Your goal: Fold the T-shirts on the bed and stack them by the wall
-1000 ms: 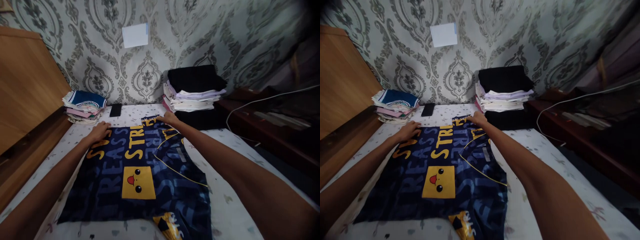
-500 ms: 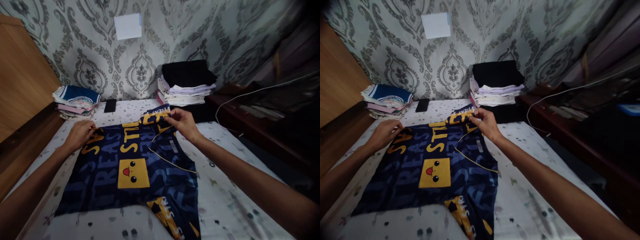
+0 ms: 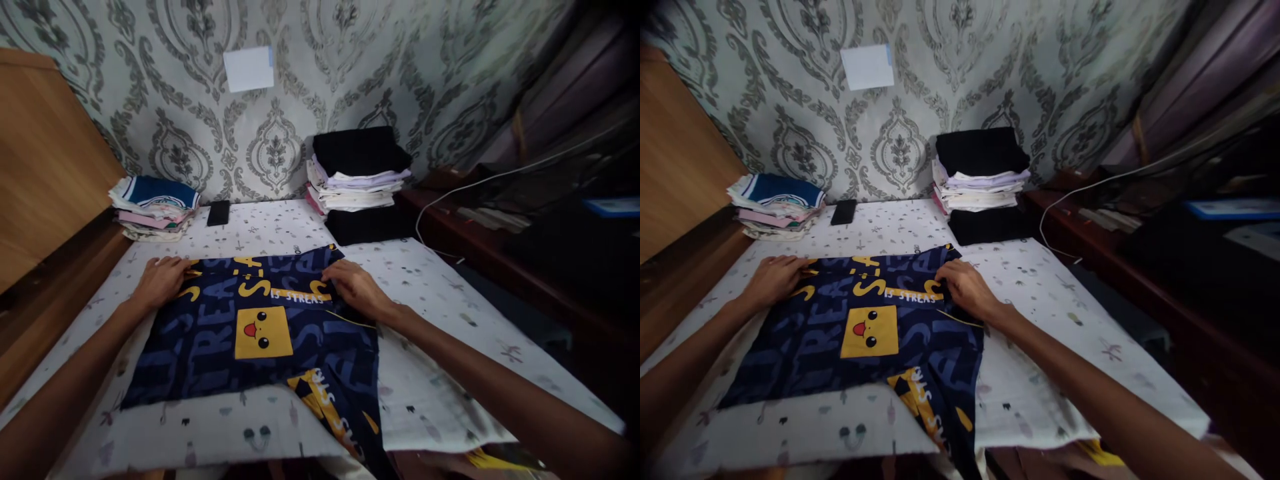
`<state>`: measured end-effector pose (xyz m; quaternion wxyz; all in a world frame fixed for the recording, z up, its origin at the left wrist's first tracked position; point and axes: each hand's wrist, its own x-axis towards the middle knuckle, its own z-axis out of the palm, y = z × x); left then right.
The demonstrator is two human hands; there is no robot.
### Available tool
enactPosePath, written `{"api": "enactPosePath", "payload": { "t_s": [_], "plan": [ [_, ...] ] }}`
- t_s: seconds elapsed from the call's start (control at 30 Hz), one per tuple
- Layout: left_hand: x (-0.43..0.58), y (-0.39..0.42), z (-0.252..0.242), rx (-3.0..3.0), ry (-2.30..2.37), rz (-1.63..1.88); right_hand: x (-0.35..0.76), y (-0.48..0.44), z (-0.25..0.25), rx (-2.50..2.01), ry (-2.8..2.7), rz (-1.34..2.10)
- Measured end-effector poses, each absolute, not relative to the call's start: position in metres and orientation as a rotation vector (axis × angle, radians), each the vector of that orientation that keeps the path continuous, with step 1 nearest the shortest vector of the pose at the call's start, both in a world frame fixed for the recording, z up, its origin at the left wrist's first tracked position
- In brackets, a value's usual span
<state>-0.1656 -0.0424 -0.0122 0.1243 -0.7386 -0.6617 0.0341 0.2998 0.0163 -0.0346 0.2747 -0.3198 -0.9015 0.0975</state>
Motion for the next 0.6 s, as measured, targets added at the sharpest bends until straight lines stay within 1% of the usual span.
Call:
{"api": "enactPosePath", "payload": {
  "t_s": [0.1,0.23,0.33,0.43,0.6],
  "plan": [
    [-0.159,-0.046,-0.007,-2.260,-1.996,0.025,0.285,0.024,-0.028,-0.902,-2.279,0.292],
    [-0.139,-0.047,-0.011,-2.498,-2.010,-0.167,0.259,0.048,-0.039,-0.936,-2.462,0.315],
    [-0.136,-0.040,-0.024,-2.492,-2.055,-0.139,0.253,0.080,-0.057,-1.137,-2.612,0.230],
    [-0.149,-0.030,-0.036,-2.445,-2.041,-0.097,0.261,0.109,-0.069,-1.319,-2.636,0.126],
    [-0.161,-0.028,-0.037,-2.351,-2.146,0.012,0.270,0.116,-0.066,-1.386,-2.626,0.128]
  ]
}}
